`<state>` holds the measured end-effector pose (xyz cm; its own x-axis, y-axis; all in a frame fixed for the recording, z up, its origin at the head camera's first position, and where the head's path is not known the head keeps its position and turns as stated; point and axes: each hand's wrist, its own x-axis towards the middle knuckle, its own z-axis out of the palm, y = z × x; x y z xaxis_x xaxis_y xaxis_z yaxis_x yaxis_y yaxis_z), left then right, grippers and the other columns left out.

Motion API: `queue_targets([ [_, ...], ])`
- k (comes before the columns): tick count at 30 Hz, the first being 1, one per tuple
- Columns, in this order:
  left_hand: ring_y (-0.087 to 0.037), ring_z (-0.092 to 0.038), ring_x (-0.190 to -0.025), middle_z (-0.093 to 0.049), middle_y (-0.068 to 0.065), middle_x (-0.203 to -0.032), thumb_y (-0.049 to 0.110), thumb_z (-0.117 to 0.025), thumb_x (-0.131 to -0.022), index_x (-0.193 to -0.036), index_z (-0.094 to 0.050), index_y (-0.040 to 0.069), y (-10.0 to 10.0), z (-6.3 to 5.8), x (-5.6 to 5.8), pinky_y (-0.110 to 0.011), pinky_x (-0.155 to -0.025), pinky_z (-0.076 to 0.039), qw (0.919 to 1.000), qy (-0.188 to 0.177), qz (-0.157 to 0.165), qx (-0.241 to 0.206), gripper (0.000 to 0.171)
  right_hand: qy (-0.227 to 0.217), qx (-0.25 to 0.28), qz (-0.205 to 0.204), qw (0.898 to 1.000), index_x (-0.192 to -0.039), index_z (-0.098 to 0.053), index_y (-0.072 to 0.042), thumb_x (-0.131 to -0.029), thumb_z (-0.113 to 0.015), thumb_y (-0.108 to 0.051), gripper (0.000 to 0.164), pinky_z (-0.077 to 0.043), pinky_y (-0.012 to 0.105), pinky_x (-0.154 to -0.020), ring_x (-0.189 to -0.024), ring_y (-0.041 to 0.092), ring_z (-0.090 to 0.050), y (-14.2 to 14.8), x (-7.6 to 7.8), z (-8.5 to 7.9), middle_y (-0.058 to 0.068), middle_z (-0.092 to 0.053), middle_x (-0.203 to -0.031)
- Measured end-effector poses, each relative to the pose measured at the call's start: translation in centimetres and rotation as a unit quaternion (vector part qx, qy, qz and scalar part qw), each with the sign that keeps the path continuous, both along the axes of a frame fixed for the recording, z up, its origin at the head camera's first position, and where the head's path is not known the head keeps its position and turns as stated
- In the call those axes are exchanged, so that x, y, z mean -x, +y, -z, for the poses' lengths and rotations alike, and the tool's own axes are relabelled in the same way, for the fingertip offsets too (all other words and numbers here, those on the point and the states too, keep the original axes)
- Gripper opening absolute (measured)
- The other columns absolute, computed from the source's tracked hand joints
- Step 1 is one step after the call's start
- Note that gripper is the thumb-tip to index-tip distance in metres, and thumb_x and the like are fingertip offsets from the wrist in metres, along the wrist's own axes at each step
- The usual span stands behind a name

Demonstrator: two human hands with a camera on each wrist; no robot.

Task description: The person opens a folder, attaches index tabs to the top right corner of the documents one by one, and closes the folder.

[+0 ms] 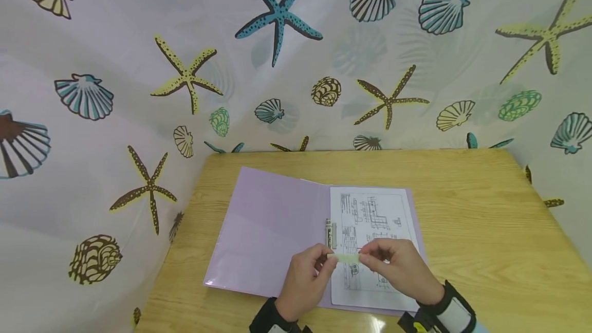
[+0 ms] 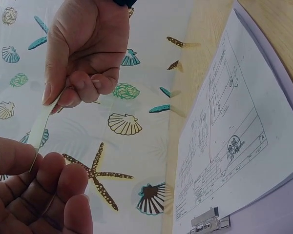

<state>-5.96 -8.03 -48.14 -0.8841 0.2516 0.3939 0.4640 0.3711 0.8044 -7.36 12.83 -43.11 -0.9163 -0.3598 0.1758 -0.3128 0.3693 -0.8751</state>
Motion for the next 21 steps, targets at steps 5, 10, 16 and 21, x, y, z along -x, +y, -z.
queue_targets([
  [5, -0.001, -0.052, -0.063, -0.058, 0.01, -0.074, 0.02, -0.055, -0.092, -0.09, -0.06, 0.015, 0.08, 0.14, 0.0, -0.016, -0.048, -0.043, 1.0, 0.0, -0.01, -0.002, 0.007, -0.006, 0.012, -0.012, 1.0, -0.098, -0.066, -0.008, -0.081, -0.068, -0.008, 0.017, -0.05, 0.028, -0.057, -0.066, 0.013, -0.06, 0.08, 0.05, 0.19, 0.0, -0.067, -0.086],
  [10, -0.001, -0.052, -0.065, -0.057, 0.012, -0.075, 0.021, -0.056, -0.091, -0.09, -0.06, 0.017, 0.23, 0.15, 0.0, -0.016, -0.048, -0.043, 0.9999, -0.006, -0.013, -0.002, 0.005, -0.019, 0.014, -0.022, 0.999, -0.093, -0.066, -0.007, -0.082, -0.067, -0.009, 0.011, -0.05, 0.028, -0.06, -0.067, 0.012, -0.06, 0.23, 0.14, 0.33, -0.001, -0.067, -0.087],
  [16, -0.001, -0.051, -0.066, -0.057, 0.011, -0.076, 0.02, -0.056, -0.092, -0.09, -0.06, 0.016, 0.3, 0.1, 0.08, -0.015, -0.047, -0.041, 0.9999, 0.008, -0.011, 0.001, 0.006, -0.02, 0.018, -0.027, 0.999, -0.087, -0.067, -0.009, -0.082, -0.068, -0.01, 0.005, -0.049, 0.027, -0.058, -0.064, 0.012, -0.059, 0.3, 0.1, 0.05, -0.003, -0.066, -0.079],
  [21, 0.0, -0.051, -0.066, -0.057, 0.011, -0.076, 0.02, -0.056, -0.091, -0.09, -0.059, 0.016, 0.41, 0.05, 0.07, -0.015, -0.048, -0.041, 0.9999, 0.007, -0.008, 0.001, 0.005, -0.016, 0.021, -0.019, 0.999, -0.084, -0.067, -0.011, -0.081, -0.069, -0.009, 0.004, -0.048, 0.027, -0.057, -0.063, 0.013, -0.058, 0.39, 0.16, 0.44, -0.005, -0.065, -0.077],
])
